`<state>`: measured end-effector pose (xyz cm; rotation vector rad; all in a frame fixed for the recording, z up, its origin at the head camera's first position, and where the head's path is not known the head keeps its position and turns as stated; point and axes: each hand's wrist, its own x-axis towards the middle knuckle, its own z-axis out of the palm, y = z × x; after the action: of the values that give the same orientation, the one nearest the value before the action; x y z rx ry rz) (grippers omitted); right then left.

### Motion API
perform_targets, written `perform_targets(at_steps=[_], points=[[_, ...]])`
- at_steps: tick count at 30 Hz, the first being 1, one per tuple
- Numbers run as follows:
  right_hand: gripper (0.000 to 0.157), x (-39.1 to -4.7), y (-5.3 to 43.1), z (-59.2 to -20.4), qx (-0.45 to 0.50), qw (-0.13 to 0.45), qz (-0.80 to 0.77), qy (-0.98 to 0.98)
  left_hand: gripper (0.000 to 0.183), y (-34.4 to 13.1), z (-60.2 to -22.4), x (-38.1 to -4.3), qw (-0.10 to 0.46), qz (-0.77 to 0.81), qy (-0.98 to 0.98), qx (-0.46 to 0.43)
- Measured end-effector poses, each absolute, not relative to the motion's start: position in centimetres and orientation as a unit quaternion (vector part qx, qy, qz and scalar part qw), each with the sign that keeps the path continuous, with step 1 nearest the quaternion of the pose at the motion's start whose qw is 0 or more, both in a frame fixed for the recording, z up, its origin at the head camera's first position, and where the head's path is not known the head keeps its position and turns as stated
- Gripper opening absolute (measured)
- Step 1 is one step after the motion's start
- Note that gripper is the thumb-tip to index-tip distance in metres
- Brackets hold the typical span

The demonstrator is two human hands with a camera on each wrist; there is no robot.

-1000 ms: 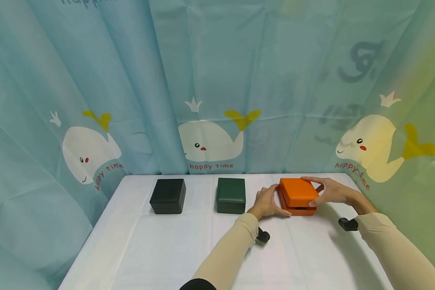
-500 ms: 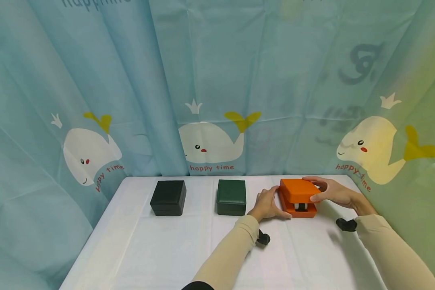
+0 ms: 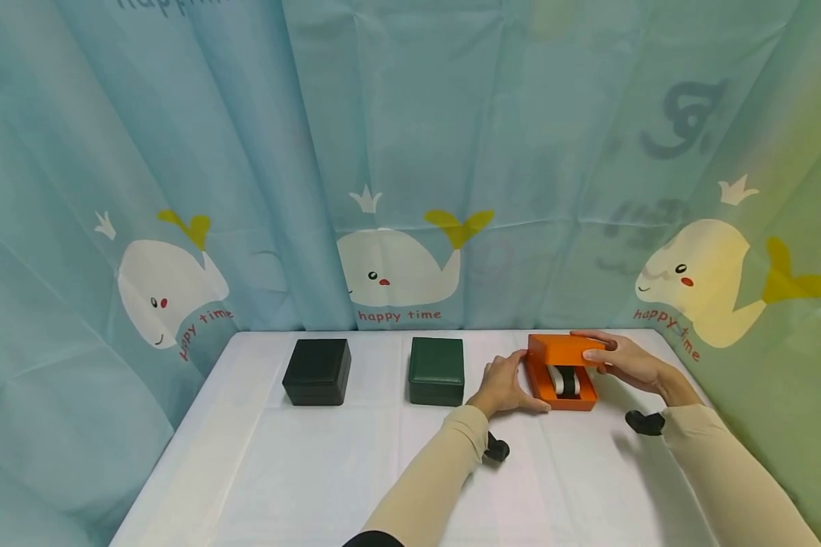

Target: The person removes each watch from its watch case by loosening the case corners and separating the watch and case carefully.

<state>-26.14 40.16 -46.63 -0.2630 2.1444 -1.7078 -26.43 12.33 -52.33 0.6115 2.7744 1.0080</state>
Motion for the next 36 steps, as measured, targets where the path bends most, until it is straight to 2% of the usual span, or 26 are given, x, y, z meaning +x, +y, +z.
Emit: perform_targets(at_steps=[6, 13, 15, 20, 27, 36], points=[[0.050, -26.7, 40.1, -46.6, -0.085, 0.188, -0.599, 0.774, 0.110, 12.3, -52.4, -26.5, 0.064, 0.336, 0.917, 0.203], [0.023, -27.1, 39.7, -46.1, -0.058, 0.193, -0.601, 0.773, 0.110, 12.1, -52.2, -26.6, 0.064, 0.330, 0.919, 0.205], [0.021, -27.2, 39.6, -45.9, -0.050, 0.196, -0.602, 0.772, 0.110, 12.2, -52.2, -26.6, 0.063, 0.328, 0.919, 0.209], [0.033, -27.5, 39.6, -45.7, -0.028, 0.202, -0.592, 0.780, 0.111, 12.2, -52.1, -26.6, 0.064, 0.327, 0.919, 0.210], [0.057, -28.0, 39.3, -45.1, -0.023, 0.216, -0.573, 0.791, 0.111, 12.2, -51.9, -26.6, 0.060, 0.326, 0.919, 0.211], [0.070, -29.0, 38.9, -44.4, 0.005, 0.243, -0.538, 0.807, 0.111, 12.3, -52.3, -26.7, 0.054, 0.331, 0.918, 0.212]])
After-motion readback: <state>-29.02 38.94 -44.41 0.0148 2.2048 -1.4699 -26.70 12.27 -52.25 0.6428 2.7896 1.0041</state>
